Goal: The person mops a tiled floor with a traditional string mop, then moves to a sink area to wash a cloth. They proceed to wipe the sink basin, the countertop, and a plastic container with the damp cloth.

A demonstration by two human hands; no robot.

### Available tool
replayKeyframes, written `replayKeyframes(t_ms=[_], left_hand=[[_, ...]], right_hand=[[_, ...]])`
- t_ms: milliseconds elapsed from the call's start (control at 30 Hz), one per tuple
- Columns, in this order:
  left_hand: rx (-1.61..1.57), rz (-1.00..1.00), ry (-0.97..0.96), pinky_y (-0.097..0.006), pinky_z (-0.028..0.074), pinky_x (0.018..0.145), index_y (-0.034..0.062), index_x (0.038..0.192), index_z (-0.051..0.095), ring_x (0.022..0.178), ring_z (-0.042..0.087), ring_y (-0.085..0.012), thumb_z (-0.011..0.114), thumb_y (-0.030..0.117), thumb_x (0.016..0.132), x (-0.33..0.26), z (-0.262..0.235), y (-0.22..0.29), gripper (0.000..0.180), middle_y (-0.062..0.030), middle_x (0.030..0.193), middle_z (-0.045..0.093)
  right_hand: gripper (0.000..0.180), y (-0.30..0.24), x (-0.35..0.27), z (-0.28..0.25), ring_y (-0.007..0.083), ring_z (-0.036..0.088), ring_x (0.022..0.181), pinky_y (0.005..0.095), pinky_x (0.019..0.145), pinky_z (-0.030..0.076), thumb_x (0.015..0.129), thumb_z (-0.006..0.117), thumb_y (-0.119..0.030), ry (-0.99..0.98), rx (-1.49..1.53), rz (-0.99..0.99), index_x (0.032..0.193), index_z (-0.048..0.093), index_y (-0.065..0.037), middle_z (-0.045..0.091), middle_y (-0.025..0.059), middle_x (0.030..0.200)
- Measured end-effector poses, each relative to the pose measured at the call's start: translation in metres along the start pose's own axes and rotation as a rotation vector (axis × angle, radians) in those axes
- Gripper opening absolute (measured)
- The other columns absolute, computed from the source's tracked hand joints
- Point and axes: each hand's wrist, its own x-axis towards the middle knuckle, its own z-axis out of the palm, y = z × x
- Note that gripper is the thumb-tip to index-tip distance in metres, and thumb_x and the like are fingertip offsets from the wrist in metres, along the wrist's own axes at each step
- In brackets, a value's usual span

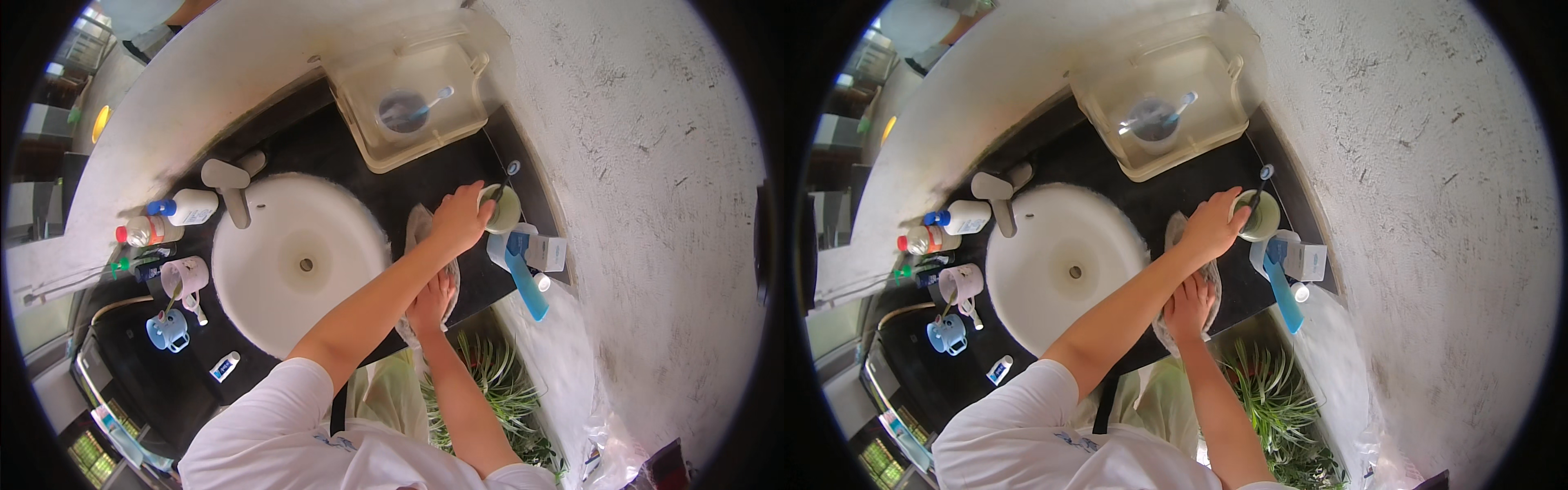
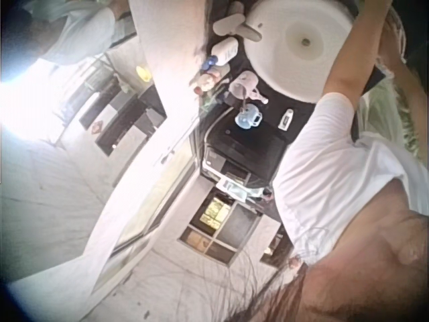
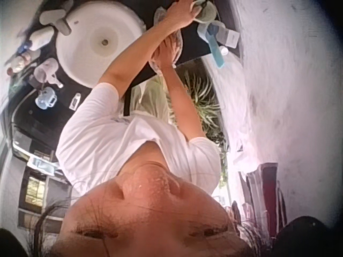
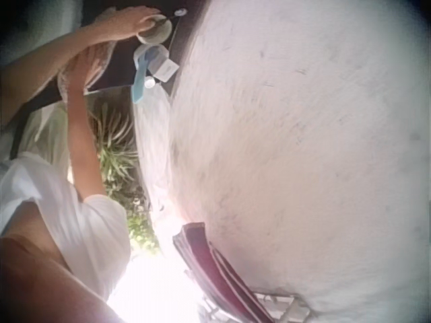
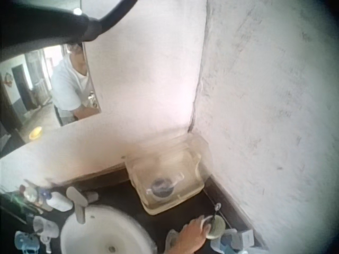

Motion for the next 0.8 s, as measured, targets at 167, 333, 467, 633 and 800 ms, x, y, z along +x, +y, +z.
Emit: replayKeyframes(t_ms=[167,333,467,633,800], left_hand=[[-1.1,-0.491,0.02,-0.04,0.045,0.093,0.004,0.125,0.049,0.111,0.054,-0.022,0.058,0.033,0.09,0.048,-0.029,-0.021,0.047,-0.0088,0.125,0.055],[-1.224,-0.467,-0.013,-0.039,0.043,0.096,0.0071,0.123,0.051,0.115,0.052,-0.0211,0.056,0.028,0.09,0.056,-0.048,-0.021,0.04,-0.0089,0.125,0.055],[-1.077,-0.387,-0.059,-0.037,0.041,0.098,0.0065,0.129,0.049,0.117,0.051,-0.0204,0.056,0.028,0.089,0.02,-0.064,0.016,0.046,-0.009,0.127,0.054],[-1.0,-0.141,-0.027,-0.035,0.037,0.102,0.0064,0.131,0.049,0.128,0.041,-0.0198,0.055,0.019,0.091,0.003,-0.104,0.06,0.042,-0.01,0.136,0.046],[-0.793,-0.001,0.026,-0.03,0.039,0.099,0.0044,0.124,0.053,0.117,0.052,-0.0224,0.058,0.014,0.089,0.01,-0.118,0.041,0.036,-0.0104,0.136,0.047]], right_hand=[[0.035,-0.004,-0.011,-0.015,0.0238,0.038,0.129,0.0524,0.105,0.024,0.073,0.057,-0.018,-0.119,-0.06,0.042,0.107,0.061,-0.012,0.05,0.0031,0.132],[0.037,-0.006,-0.008,-0.016,0.0257,0.037,0.129,0.0518,0.106,0.022,0.071,0.057,-0.016,-0.125,-0.069,0.005,0.107,0.06,-0.01,0.048,0.0051,0.132],[0.042,-0.005,-0.005,-0.013,0.0264,0.036,0.13,0.0524,0.105,0.024,0.074,0.059,-0.02,-0.15,-0.084,-0.007,0.114,0.057,-0.01,0.047,0.0063,0.134],[0.058,0.004,0.08,0.026,0.0286,0.032,0.134,0.0488,0.11,0.021,0.081,0.057,-0.027,-0.144,-0.159,-0.055,0.136,0.045,-0.009,0.042,0.0095,0.14],[0.061,0.008,0.162,0.065,0.0243,0.027,0.138,0.0483,0.111,0.019,0.083,0.056,-0.036,-0.027,-0.009,0.072,0.138,0.043,-0.013,0.041,0.0046,0.143]])
